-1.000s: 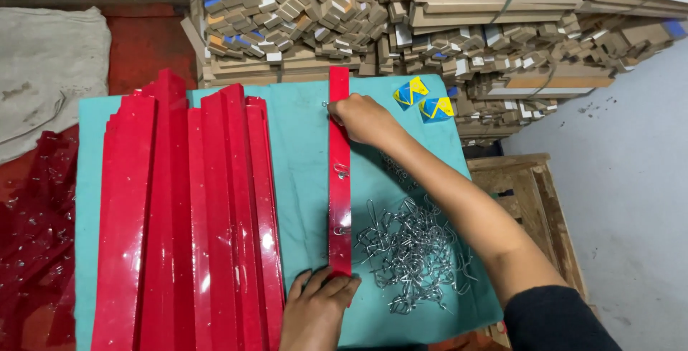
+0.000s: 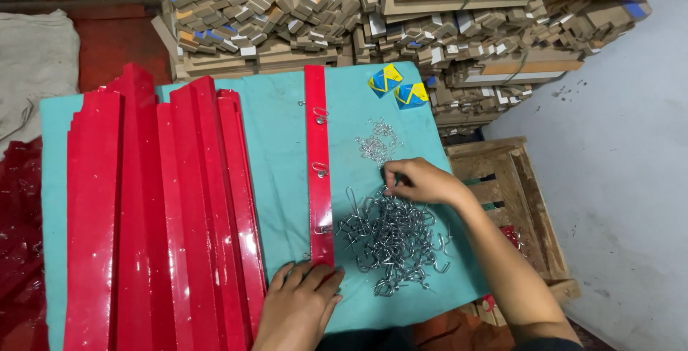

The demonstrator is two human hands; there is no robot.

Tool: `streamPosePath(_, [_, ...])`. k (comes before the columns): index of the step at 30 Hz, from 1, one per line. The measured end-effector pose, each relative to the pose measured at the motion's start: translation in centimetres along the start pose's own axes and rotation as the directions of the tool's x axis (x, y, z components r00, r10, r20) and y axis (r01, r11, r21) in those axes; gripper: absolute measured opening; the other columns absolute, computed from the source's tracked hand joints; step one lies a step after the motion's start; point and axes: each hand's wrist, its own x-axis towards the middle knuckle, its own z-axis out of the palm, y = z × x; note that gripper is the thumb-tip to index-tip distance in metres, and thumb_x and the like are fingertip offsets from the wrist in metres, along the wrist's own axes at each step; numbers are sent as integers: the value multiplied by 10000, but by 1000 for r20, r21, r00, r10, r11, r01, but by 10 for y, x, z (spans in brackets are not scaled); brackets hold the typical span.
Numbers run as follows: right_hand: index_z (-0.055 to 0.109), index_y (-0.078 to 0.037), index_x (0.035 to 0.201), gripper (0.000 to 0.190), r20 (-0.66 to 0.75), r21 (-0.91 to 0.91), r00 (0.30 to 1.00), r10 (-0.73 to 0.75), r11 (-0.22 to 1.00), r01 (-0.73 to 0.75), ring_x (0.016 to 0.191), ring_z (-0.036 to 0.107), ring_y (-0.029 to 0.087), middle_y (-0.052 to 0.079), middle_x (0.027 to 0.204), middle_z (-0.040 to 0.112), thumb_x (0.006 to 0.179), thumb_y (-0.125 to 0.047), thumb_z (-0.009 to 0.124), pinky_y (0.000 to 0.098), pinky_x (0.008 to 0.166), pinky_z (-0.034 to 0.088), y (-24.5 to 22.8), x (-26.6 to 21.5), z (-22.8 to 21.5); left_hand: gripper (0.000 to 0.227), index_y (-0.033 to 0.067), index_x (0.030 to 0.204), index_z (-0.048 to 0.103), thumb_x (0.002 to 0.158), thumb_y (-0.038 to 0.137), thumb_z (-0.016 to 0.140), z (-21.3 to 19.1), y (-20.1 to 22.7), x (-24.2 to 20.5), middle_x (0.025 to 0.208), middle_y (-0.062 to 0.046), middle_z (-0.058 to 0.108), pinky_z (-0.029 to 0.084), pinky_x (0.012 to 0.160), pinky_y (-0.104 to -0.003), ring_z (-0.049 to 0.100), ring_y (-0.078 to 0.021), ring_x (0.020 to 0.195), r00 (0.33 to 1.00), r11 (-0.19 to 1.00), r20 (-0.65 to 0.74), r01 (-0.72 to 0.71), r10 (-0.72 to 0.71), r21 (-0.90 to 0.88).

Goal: Attaching metal hooks to red plastic strips and placing the finished items into a crate.

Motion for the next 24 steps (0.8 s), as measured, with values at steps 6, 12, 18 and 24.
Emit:
streamPosePath(6, [615, -106, 872, 215, -15, 245, 998, -62, 968, 64, 744, 828, 109, 42, 886, 801, 869, -103, 831, 189, 495, 552, -13, -6, -22, 429, 234, 1351, 655, 959, 409, 640, -5, -4, 0, 1297, -17, 674, 369, 1060, -523, 565, -320, 1227, 997, 999, 66, 42, -42, -5])
streamPosePath(12, [636, -81, 1137, 336, -35, 344, 999, -25, 938, 35, 724, 837, 204, 113, 829, 815, 846, -80, 804, 278, 630, 682, -40, -1, -51, 436, 229, 1349, 661, 967, 435, 622, 0, -4, -2, 1283, -17, 682, 348, 1065, -534, 557, -329, 1226, 996, 998, 70, 57, -56, -11])
streamPosePath(18, [722, -65, 1195, 273, 18, 204, 964, -264, 945, 255, 962, 813, 143, 76, 1043, 830, 927, -114, 703, 286, 916, 657, -29, 34, -62, 451, 239, 1312, 679, 914, 451, 671, 12, -5, -5, 1255, 12, 673, 347, 1058, -522, 563, -297, 1188, 999, 999, -21, 42, -42, 4])
streamPosePath(24, [601, -104, 876, 209, -313, 440, 934, -174, 845, 305, 1014, 762, 169, 82, 1024, 769, 865, -57, 804, 279, 918, 576, -22, 99, -68, 619, 235, 1347, 640, 788, 442, 805, 16, -1, -2, 1438, -45, 561, 379, 1040, -540, 487, -355, 1306, 997, 997, -25, 70, -69, 44])
